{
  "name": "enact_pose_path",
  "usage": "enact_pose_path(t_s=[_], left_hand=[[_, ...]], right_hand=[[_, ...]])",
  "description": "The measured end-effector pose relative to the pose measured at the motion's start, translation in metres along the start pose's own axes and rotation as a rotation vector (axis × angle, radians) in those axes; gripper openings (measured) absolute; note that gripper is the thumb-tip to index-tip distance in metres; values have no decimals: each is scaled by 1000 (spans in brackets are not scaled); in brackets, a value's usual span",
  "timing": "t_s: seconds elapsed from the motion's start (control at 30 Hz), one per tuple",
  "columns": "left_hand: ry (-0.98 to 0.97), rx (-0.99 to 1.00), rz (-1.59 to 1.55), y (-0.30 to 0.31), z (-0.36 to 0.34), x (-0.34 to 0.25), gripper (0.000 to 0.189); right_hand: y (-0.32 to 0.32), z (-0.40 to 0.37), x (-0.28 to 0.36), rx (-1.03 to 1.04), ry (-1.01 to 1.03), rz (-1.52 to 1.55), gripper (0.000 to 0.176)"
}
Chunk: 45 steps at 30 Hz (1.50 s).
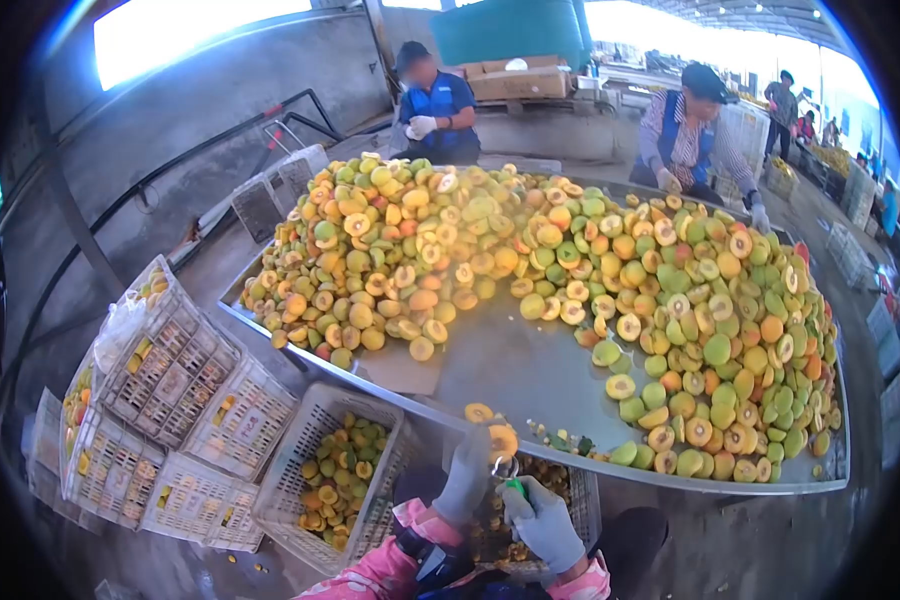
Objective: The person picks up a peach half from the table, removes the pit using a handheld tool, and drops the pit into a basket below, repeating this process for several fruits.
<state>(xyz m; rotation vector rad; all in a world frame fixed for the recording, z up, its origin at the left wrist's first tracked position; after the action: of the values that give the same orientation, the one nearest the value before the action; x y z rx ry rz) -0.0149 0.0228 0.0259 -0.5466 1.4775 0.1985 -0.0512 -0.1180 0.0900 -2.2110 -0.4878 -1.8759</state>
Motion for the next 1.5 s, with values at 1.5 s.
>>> enact_pose_path(t_s=[1.5], left_hand=[[210,421,-239,-101,-40,-29,41]], right_hand=[[-33,-41,-40,647,-717,1358,52]])
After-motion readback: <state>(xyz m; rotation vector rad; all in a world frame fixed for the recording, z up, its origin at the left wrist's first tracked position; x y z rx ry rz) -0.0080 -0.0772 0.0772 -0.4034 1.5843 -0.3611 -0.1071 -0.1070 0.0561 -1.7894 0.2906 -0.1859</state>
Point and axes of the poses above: each hand's wrist, its own z-axis towards the middle knuckle, its own y-axis out of the back of the hand, x = y × z, the point moved 9 cm from there along z, towards the middle knuckle, and after that the axes turned 10 degrees about -x, right-handed, at the moved point
